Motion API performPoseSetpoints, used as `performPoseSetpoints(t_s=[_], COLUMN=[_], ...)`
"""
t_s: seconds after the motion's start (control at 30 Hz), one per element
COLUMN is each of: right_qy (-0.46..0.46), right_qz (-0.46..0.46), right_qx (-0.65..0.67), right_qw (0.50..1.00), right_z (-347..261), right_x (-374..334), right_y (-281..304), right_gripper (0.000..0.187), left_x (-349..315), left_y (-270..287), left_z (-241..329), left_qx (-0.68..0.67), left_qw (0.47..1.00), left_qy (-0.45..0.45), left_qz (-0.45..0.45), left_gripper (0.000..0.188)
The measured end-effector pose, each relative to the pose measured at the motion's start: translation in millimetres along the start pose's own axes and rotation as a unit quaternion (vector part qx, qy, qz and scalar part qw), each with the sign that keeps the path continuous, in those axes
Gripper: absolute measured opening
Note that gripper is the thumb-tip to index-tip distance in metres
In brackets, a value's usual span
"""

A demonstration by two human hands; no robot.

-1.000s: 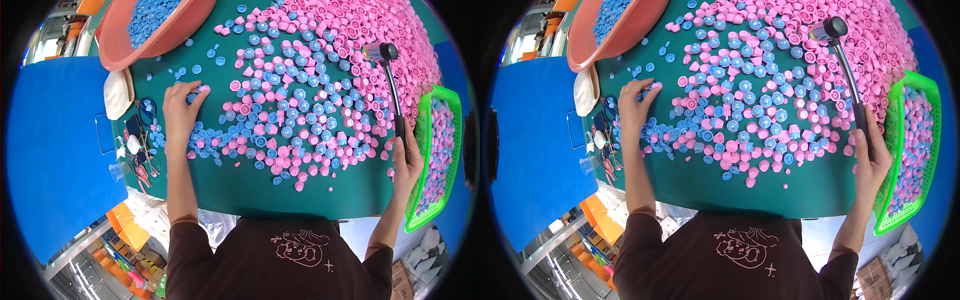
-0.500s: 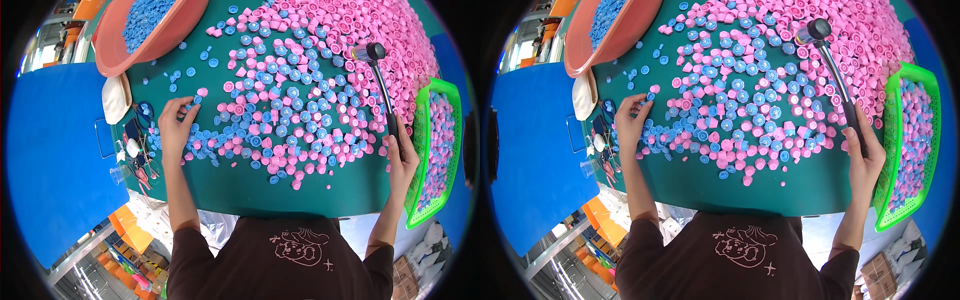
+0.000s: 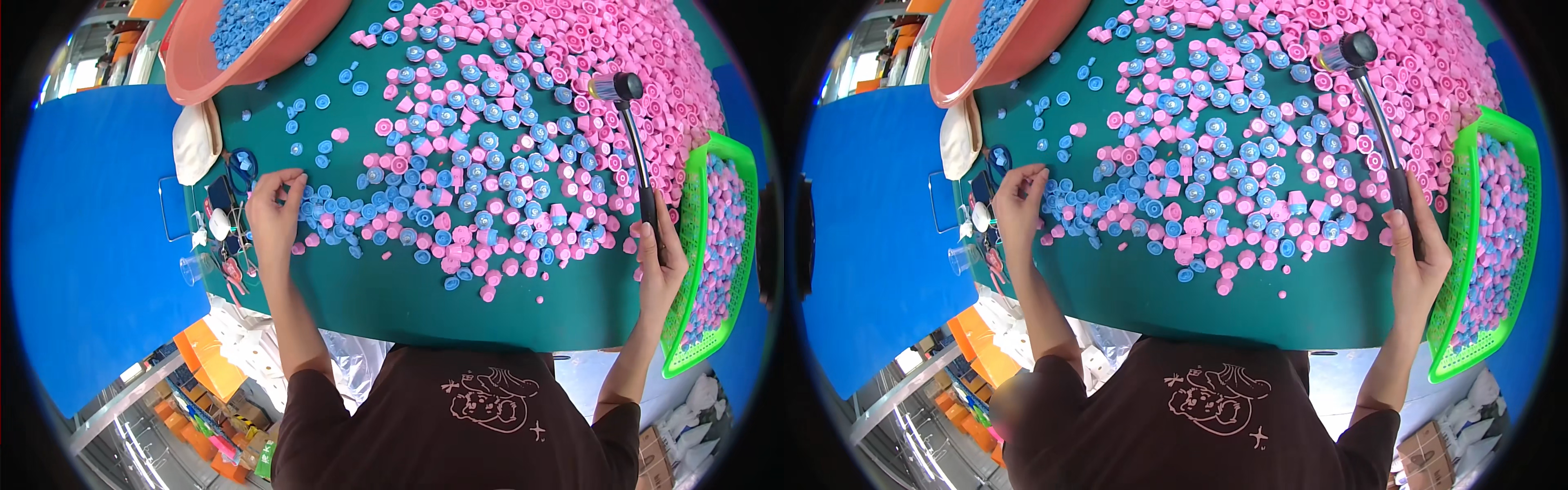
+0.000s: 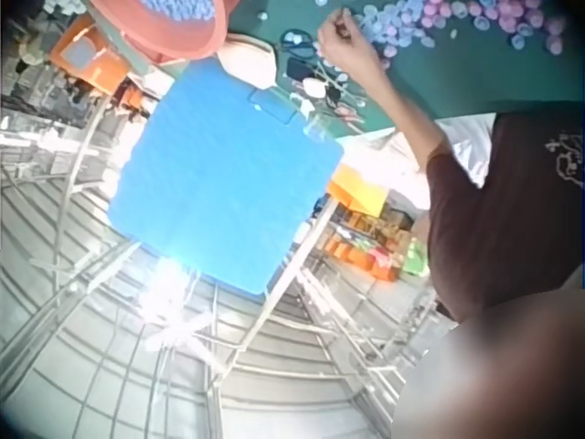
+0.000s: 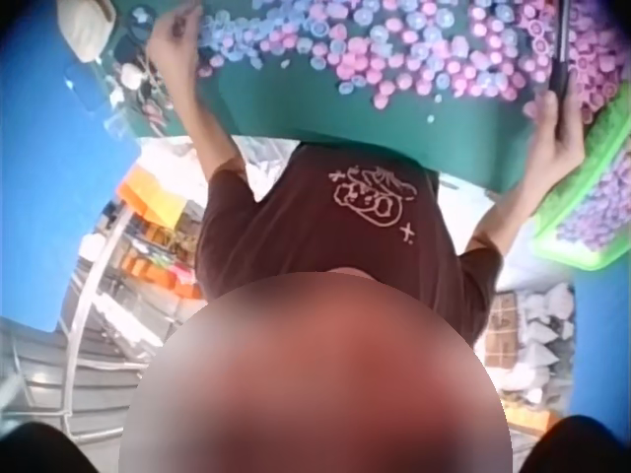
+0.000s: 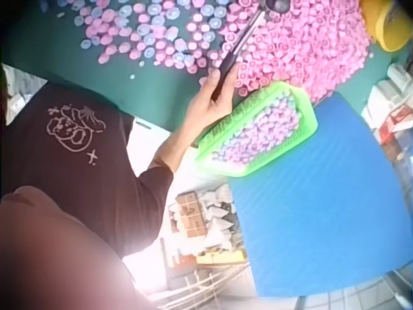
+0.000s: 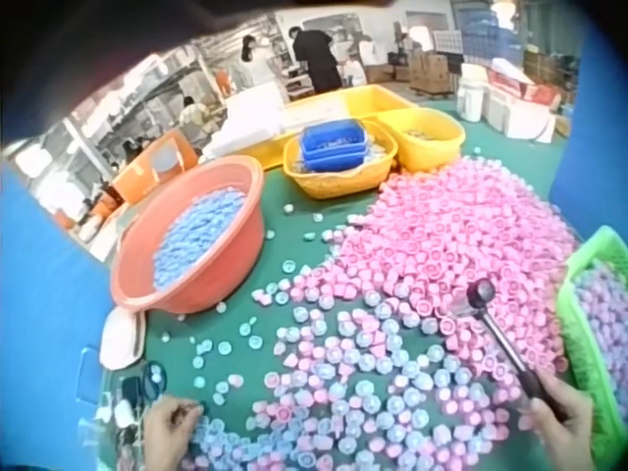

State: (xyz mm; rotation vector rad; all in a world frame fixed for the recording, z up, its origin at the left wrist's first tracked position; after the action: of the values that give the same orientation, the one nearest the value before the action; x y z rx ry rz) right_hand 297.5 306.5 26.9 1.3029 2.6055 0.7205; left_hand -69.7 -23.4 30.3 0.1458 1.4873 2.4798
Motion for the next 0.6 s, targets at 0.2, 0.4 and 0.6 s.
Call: performPoseSetpoints(t_s=[0.2, 0.4, 0.6], right_qy=[0.006, 0.007, 0.030], right_qz=[0.006, -0.014, 0.014], right_qx=[-0.004, -0.002, -0.001], right_qw=[1.000, 1.000, 0.999], right_z=[-1.0, -0.6, 3.0], right_x=[-0.9, -2.0, -5.5], right_y=[-4.0, -4.2, -3.3], right_gripper=[0.044, 0.043, 0.043], left_x=[-23.3, -40.5, -91.0], left_y=[-3.4, -3.8, -37.8], left_z=[10.7, 2.4, -24.6], left_qx=[0.026, 0.015, 0.106], left_qw=[0.997, 0.996, 0.994], left_qy=[-0.042, -0.084, 0.001], left_qz=[-0.061, 0.014, -0.005], left_gripper=[0.020, 0.044, 0.083])
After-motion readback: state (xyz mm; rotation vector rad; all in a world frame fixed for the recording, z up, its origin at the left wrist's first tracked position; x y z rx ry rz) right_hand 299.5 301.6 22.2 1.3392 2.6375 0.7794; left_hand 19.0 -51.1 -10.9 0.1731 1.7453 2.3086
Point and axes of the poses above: each hand's wrist, its own x-axis towards the middle knuckle, its own y-axis out of the back of the hand, z = x × y, the point moved 4 cm from there along x, towards the middle knuckle, and after that the axes turned 13 degrees about y, right-handed, at the moved point
